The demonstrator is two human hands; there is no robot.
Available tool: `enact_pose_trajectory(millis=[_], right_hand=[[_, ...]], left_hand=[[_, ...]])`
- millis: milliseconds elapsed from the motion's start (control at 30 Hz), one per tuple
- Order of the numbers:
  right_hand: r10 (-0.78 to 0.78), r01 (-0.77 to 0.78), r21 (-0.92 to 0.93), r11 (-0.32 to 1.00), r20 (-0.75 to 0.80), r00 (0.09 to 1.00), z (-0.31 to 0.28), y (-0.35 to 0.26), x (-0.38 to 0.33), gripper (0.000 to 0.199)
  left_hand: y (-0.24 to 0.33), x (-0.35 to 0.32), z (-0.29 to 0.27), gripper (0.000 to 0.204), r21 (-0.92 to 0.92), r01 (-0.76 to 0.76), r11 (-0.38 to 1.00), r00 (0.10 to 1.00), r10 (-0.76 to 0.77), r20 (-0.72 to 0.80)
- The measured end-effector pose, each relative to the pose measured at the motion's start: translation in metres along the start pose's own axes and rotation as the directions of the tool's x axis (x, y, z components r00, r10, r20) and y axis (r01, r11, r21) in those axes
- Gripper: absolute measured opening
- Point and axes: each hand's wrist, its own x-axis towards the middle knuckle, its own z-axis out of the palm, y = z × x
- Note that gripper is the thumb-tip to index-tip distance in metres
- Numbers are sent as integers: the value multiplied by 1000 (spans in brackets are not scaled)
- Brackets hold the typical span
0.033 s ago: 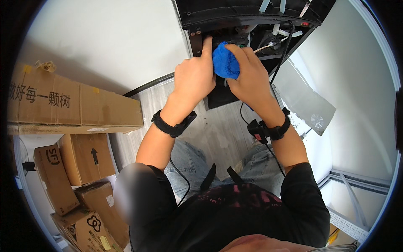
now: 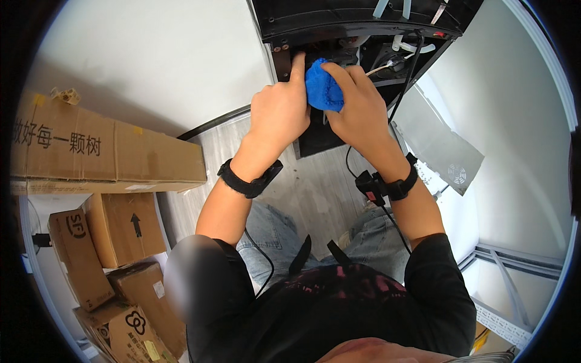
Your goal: The person uses a screwdriver to remove screws from the back panel of a large appliance. After removing the panel, they use a blue cloth to wipe the interior components.
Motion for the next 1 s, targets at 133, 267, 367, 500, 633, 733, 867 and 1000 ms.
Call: enact_pose_trajectory(millis=[133, 267, 367, 500, 633, 733, 867, 1000], right_hand=[[14, -13, -44, 999, 31, 999, 3, -1, 4, 64], [120, -120, -10, 993, 109, 987, 2, -1, 6, 64], [75, -74, -14, 997, 37, 997, 8, 2, 3, 65], [60, -61, -131, 989, -14, 998, 3, 8, 1, 65], [79, -72, -178, 982, 32, 996, -3, 3, 5, 65], [112, -102, -85, 991, 118, 987, -2, 0, 8, 64], [130, -121, -68, 990, 143, 981, 0, -2, 12, 63], [160, -126, -216, 968, 148, 976, -6, -6, 12, 60]], left_hand=[[-1, 0, 0, 78, -15, -17, 1000, 1000, 17, 7], [-1, -1, 0, 78, -21, -23, 1000, 1000, 23, -13], [-1, 0, 2, 79, -21, -18, 1000, 1000, 18, -14], [-1, -1, 1, 78, -3, -8, 1000, 1000, 8, 9], [-1, -1, 1, 78, -3, -16, 1000, 1000, 16, -4], [-3, -1, 2, 77, -21, -20, 1000, 1000, 20, -11], [-3, -1, 3, 77, -31, -31, 999, 999, 30, -19], [-2, -2, 1, 74, 2, -48, 999, 998, 48, -31]])
